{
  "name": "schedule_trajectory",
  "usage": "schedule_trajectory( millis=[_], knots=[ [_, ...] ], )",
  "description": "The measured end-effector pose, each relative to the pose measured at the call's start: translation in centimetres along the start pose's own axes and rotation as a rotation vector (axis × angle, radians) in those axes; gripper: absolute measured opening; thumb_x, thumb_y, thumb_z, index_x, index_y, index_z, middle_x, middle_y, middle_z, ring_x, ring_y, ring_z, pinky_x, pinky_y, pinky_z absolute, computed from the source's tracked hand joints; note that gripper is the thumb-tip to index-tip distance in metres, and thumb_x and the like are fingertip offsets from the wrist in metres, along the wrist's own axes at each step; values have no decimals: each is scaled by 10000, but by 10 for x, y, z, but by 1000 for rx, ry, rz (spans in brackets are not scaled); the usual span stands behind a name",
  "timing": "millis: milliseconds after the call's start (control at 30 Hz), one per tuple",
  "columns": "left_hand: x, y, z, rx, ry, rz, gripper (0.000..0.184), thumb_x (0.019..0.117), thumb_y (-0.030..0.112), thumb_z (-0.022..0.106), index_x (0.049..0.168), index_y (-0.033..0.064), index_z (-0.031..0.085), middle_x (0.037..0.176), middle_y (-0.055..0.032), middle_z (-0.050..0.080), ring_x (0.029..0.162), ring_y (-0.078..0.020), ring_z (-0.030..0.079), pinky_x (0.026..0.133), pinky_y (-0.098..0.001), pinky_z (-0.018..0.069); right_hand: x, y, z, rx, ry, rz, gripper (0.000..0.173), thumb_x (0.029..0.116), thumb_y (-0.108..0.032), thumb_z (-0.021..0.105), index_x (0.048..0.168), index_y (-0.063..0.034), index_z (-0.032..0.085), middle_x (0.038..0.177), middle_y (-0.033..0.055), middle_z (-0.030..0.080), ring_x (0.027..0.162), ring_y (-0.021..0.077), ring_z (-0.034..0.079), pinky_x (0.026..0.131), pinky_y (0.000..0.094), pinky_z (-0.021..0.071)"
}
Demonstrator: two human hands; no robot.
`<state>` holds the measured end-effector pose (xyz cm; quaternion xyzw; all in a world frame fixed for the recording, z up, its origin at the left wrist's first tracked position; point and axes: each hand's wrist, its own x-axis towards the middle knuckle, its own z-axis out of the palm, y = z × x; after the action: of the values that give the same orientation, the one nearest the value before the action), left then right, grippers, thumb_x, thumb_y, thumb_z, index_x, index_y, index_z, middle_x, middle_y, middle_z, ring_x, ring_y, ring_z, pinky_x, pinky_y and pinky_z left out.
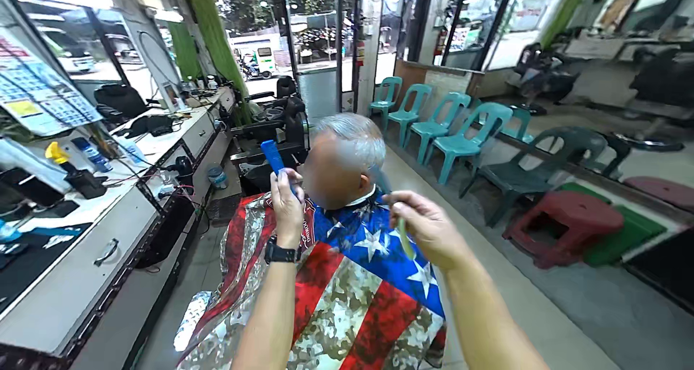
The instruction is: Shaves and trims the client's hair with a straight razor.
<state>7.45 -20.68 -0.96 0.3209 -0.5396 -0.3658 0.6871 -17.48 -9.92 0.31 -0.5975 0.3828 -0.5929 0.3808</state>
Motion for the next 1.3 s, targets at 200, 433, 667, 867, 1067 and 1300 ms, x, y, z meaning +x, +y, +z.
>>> schedule_trajectory(
  millis=[200, 433, 667, 867, 1067, 1300],
  knots=[
    [-63, -8, 47, -410, 29, -90, 315, 1128, 210, 293, 1299, 34, 490, 903, -42, 622, 853, -174, 663, 861, -399, 585, 47, -49, -52, -434, -23, -61, 239, 1038, -230, 570, 1193, -117, 712, 936, 25, 723, 808, 128, 702, 757, 289, 608],
    [-91, -8, 124, -963, 128, -554, 211, 1101, 220, 466, 964, 112, 586, 786, -1, 604, 738, -131, 627, 761, -311, 568, 91, -77, -64, -930, -306, -50, 222, 1061, -316, 555, 1048, -173, 723, 824, -46, 704, 732, 77, 644, 686, 355, 534],
    [-67, -17, 159, -1087, 127, -639, 440, 1106, 417, 400, 1175, 63, 651, 814, -18, 632, 607, -104, 571, 643, -260, 547, 116, -89, -69, -884, -571, -12, 219, 1081, -246, 516, 1045, -137, 702, 824, -42, 699, 744, 71, 638, 705, 313, 531],
    [-56, -20, 173, -1110, 131, -597, 476, 1091, 522, 337, 1186, 146, 613, 984, -43, 702, 675, -134, 643, 634, -295, 566, 120, -83, -72, -802, -694, 41, 249, 1085, -259, 514, 1045, -100, 702, 805, -31, 696, 684, 43, 616, 664, 253, 517],
    [-52, -25, 179, -1172, 194, -573, 360, 1107, 403, 388, 1022, 131, 609, 676, -4, 593, 607, -156, 637, 647, -334, 592, 123, -77, -75, -791, -757, 54, 248, 1083, -276, 534, 998, -103, 690, 758, -43, 678, 656, 23, 603, 654, 229, 502],
    [-52, -25, 182, -1121, 271, -600, 265, 1108, 322, 420, 1023, 122, 572, 678, -26, 565, 620, -175, 624, 650, -337, 580, 127, -69, -82, -756, -820, 2, 249, 1091, -237, 508, 1029, -97, 705, 758, -27, 686, 646, 44, 599, 625, 235, 495]
  ],
)
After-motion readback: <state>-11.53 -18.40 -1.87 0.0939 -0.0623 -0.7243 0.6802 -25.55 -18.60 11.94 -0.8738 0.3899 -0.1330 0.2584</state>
